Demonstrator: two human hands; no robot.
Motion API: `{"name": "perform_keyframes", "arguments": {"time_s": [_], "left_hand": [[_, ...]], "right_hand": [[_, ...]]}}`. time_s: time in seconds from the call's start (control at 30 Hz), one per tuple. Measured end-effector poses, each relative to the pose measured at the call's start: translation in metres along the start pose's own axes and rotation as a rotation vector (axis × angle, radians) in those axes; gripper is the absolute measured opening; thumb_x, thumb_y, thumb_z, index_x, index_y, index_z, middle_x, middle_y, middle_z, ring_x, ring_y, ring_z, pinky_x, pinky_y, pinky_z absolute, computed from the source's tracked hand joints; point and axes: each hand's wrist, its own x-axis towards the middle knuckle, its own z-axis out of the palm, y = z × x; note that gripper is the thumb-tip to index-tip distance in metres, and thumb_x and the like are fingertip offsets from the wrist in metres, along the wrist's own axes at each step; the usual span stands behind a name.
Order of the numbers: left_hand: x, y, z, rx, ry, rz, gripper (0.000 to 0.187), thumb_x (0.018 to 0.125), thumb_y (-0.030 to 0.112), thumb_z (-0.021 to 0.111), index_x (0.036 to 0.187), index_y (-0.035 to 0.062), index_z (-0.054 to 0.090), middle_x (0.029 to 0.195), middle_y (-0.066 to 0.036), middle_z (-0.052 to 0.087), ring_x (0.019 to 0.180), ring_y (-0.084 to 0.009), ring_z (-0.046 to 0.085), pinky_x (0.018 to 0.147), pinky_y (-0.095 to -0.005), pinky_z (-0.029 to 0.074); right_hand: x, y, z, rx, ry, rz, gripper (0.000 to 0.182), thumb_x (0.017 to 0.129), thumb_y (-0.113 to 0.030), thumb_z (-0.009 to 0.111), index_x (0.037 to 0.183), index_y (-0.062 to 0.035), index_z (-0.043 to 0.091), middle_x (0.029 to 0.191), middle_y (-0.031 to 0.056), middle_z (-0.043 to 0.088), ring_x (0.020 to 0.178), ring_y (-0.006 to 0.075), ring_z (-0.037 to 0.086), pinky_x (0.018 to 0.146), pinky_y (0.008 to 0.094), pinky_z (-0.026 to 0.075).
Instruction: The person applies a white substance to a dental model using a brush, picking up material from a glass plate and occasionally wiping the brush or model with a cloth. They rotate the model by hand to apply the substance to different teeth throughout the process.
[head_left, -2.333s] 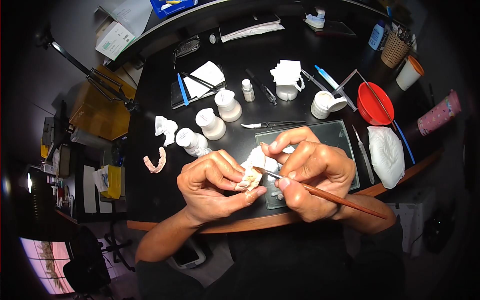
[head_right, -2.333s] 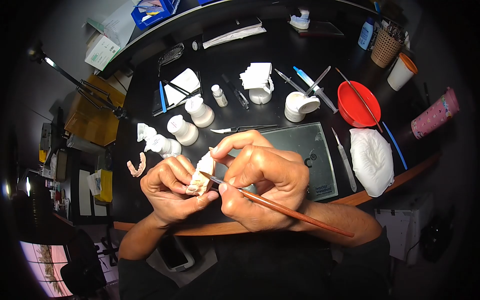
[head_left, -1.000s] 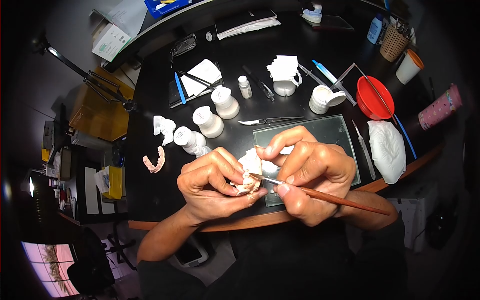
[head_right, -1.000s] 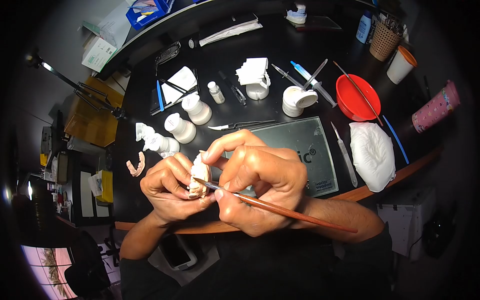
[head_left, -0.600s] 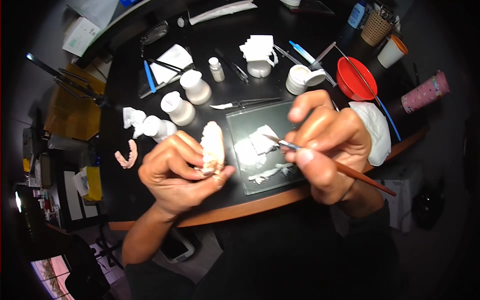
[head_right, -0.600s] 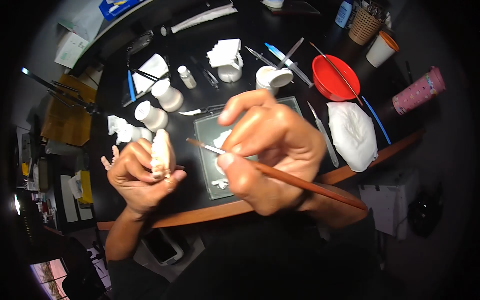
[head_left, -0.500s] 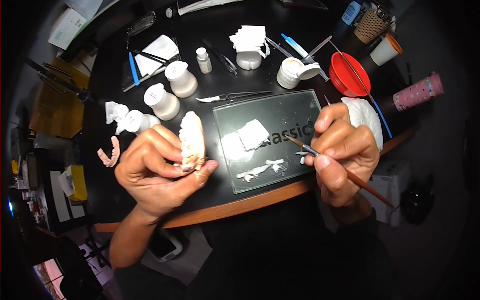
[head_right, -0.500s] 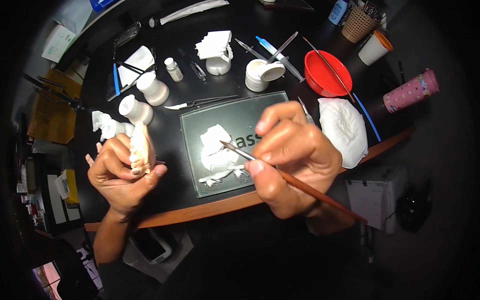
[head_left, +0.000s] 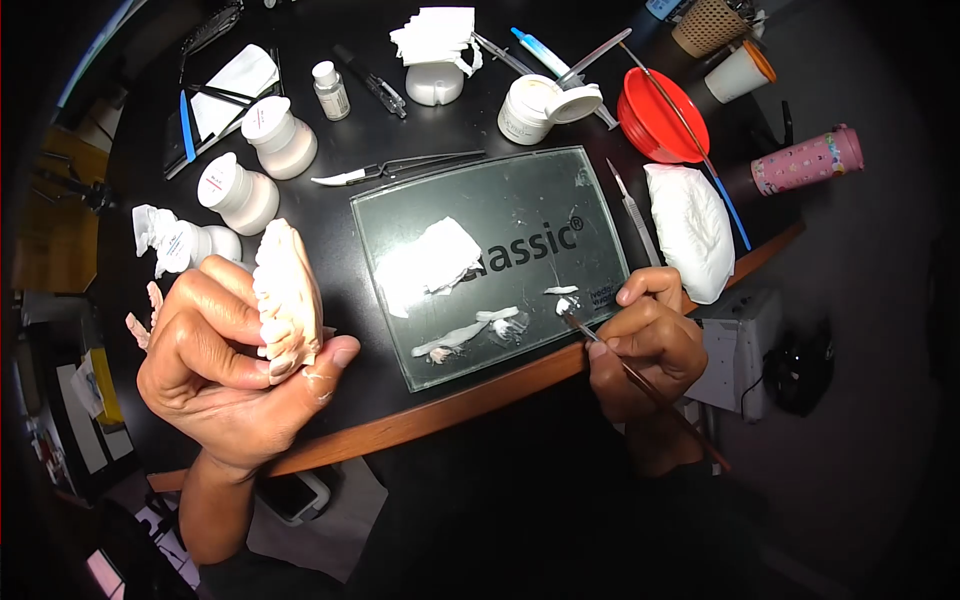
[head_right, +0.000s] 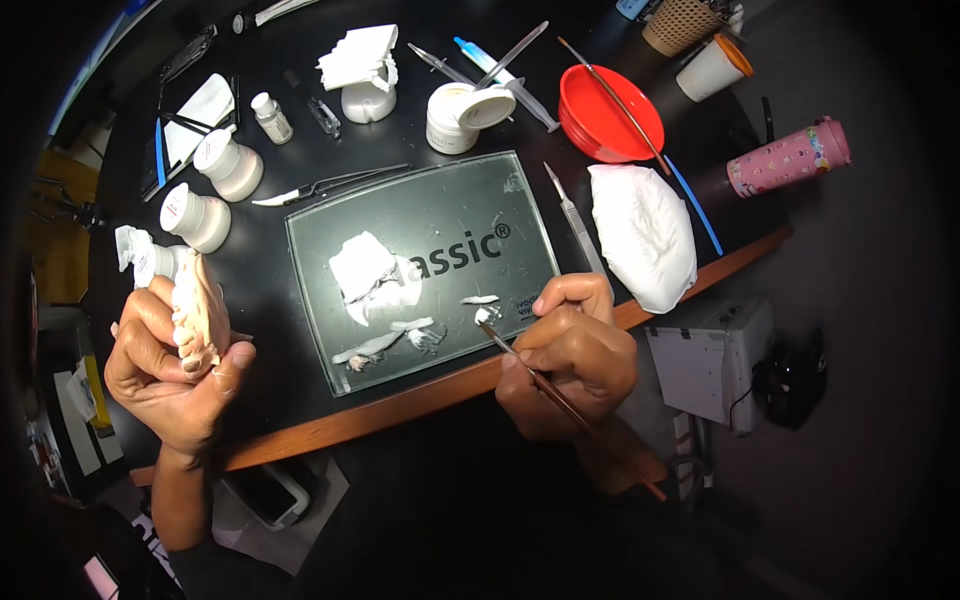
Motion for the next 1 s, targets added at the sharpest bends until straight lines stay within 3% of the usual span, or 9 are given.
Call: {"name": "perform_keyframes", "arguments": {"time_s": [0.27,0.33,0.37,0.47,0.57,0.67,0.87,0.97,1.0], "left_hand": [[0.002,0.0,-0.002,0.036,-0.011,0.038,0.046,0.057,-0.005,0.092,0.066,0.0121,0.05,0.079,-0.006,0.062,0.074,-0.0159,0.063,0.064,-0.0298,0.049],[0.002,0.001,-0.001,0.012,-0.029,0.032,0.044,0.063,-0.01,0.087,0.067,0.0125,0.05,0.086,-0.003,0.059,0.076,-0.0102,0.056,0.067,-0.0272,0.047],[0.003,0.002,-0.002,0.006,-0.025,0.027,0.044,0.063,-0.01,0.088,0.067,0.0126,0.05,0.087,-0.003,0.059,0.076,-0.0103,0.056,0.067,-0.0271,0.047],[0.002,0.005,-0.001,-0.022,-0.001,0.015,0.044,0.062,-0.011,0.088,0.067,0.0128,0.051,0.089,-0.004,0.06,0.077,-0.0103,0.057,0.069,-0.0271,0.047],[0.004,0.008,-0.001,-0.033,0.002,0.028,0.045,0.061,-0.009,0.089,0.066,0.0134,0.051,0.088,-0.003,0.061,0.077,-0.0109,0.058,0.069,-0.0275,0.048],[0.004,0.009,-0.003,0.017,-0.02,0.047,0.046,0.06,-0.007,0.091,0.065,0.0139,0.05,0.088,-0.004,0.061,0.077,-0.0114,0.058,0.069,-0.0281,0.048],[0.003,0.009,-0.004,0.022,-0.015,0.033,0.049,0.06,-0.002,0.093,0.064,0.0144,0.047,0.085,-0.003,0.061,0.076,-0.0115,0.059,0.069,-0.0281,0.048],[0.004,0.01,-0.004,0.044,-0.02,0.043,0.05,0.06,-0.001,0.094,0.064,0.0145,0.046,0.084,-0.004,0.06,0.076,-0.0114,0.058,0.068,-0.028,0.048],[0.005,0.01,-0.004,0.048,-0.023,0.043,0.05,0.06,0.0,0.094,0.064,0.0145,0.046,0.083,-0.004,0.06,0.076,-0.0114,0.058,0.068,-0.028,0.048]], "right_hand": [[0.007,-0.03,0.033,0.167,-0.181,0.016,0.026,0.066,0.009,0.07,0.077,-0.0107,0.056,0.068,-0.0002,0.061,0.083,0.0235,0.052,0.07,0.0338,0.042],[0.009,-0.033,0.042,0.155,-0.244,0.008,0.025,0.066,0.007,0.072,0.076,-0.0104,0.057,0.069,-0.0011,0.061,0.084,0.0236,0.053,0.069,0.0342,0.042],[0.012,-0.035,0.05,0.139,-0.159,0.001,0.023,0.063,0.005,0.072,0.067,-0.0105,0.054,0.063,-0.0024,0.057,0.073,0.0223,0.054,0.061,0.0297,0.041],[0.011,-0.035,0.058,0.125,-0.168,-0.03,0.024,0.062,0.005,0.072,0.065,-0.01,0.053,0.062,-0.002,0.057,0.072,0.0218,0.054,0.059,0.0298,0.04],[0.01,-0.035,0.057,0.079,-0.244,-0.023,0.025,0.065,0.006,0.072,0.071,-0.0112,0.055,0.065,-0.0019,0.061,0.078,0.0221,0.054,0.07,0.0331,0.043],[0.012,-0.038,0.06,0.118,-0.155,-0.007,0.026,0.058,0.006,0.071,0.062,-0.0098,0.051,0.061,-0.0021,0.057,0.073,0.0212,0.053,0.06,0.0295,0.041],[0.01,-0.036,0.059,0.127,-0.146,-0.01,0.027,0.058,0.006,0.07,0.062,-0.0106,0.05,0.06,-0.0019,0.057,0.073,0.0209,0.052,0.061,0.0292,0.042],[0.01,-0.034,0.056,0.13,-0.185,-0.025,0.029,0.061,0.007,0.07,0.069,-0.0117,0.049,0.06,-0.0007,0.061,0.068,0.0186,0.052,0.072,0.0333,0.044],[0.01,-0.034,0.057,0.13,-0.178,-0.021,0.028,0.06,0.007,0.07,0.067,-0.0112,0.049,0.06,-0.0009,0.059,0.068,0.019,0.051,0.069,0.0321,0.044]]}}
